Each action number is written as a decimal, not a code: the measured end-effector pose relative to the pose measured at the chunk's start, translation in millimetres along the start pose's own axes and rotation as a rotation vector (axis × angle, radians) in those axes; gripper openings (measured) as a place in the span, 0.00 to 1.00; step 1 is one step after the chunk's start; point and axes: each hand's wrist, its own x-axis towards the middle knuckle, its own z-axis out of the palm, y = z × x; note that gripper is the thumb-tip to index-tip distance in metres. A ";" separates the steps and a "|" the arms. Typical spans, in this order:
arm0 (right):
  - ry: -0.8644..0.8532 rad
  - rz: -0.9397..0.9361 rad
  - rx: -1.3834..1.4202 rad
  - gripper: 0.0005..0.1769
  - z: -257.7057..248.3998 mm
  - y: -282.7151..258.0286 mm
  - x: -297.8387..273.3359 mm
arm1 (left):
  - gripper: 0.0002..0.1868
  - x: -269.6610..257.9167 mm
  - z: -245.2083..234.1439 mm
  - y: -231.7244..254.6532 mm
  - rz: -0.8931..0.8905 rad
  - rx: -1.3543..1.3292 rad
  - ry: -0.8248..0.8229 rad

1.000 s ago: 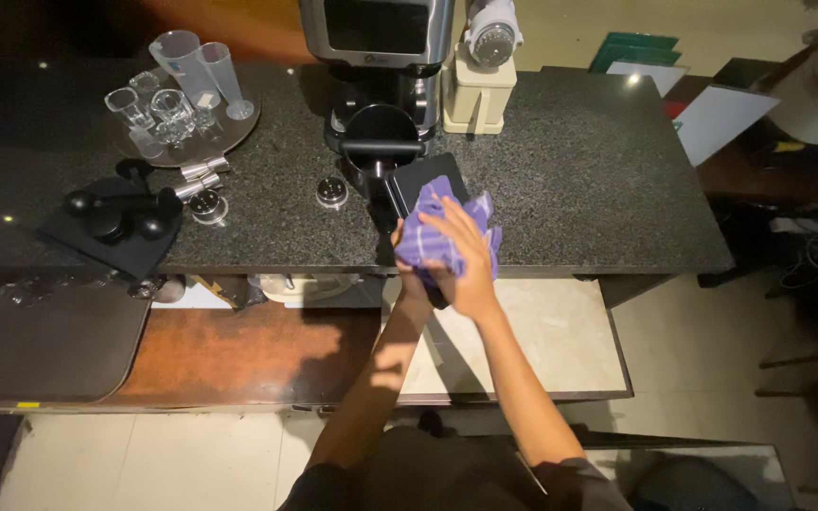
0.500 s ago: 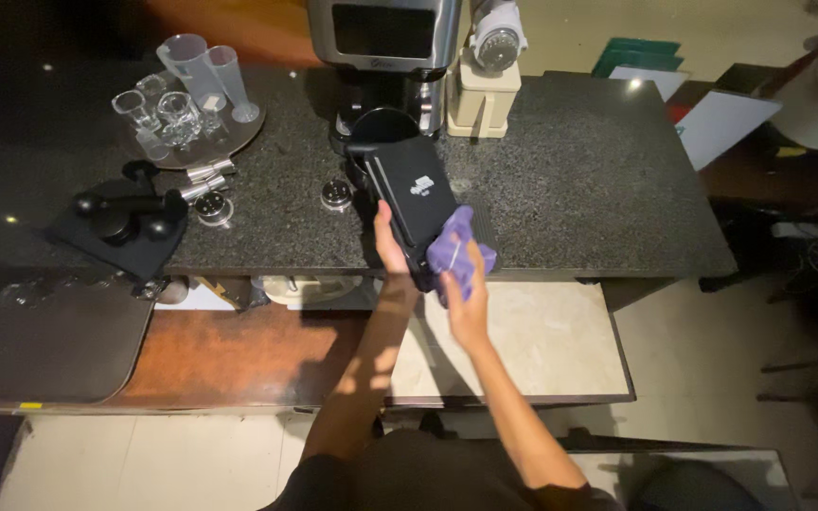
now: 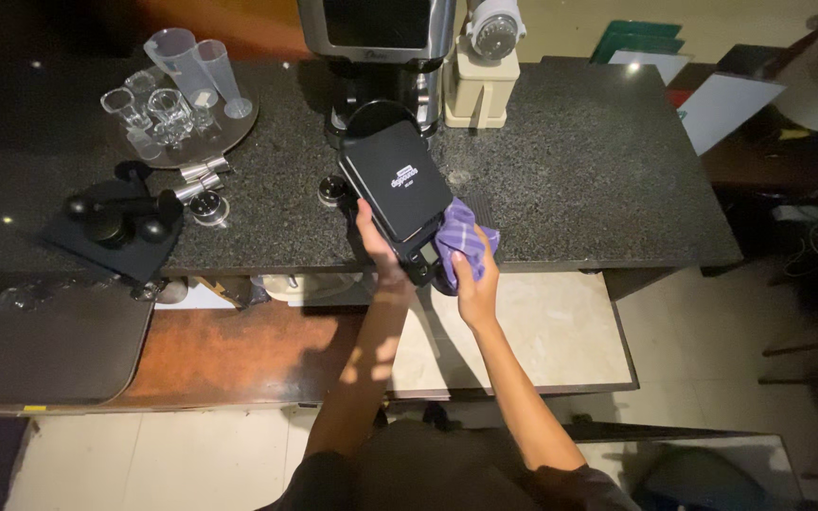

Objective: The person wipes a transparent plastic container with a purple cloth, then places it on a coffee grinder. They wipe the digital scale and a black mat with the same cloth, then place the scale back on the mat. The person continues wiping the mat and other items on the counter.

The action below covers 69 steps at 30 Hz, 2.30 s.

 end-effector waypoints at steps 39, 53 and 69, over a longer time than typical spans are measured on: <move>-0.571 -0.430 -0.316 0.24 7.9 -171.1 101.4 | 0.47 -44.0 -8.8 -23.8 0.033 0.552 -0.412; -0.271 0.036 0.291 0.31 16.5 -20.2 96.2 | 0.44 -29.8 -33.1 -15.1 -0.122 0.134 -0.330; -0.292 -0.136 -0.101 0.40 50.2 -73.6 -39.9 | 0.33 -50.4 -2.7 17.5 0.018 0.265 -0.042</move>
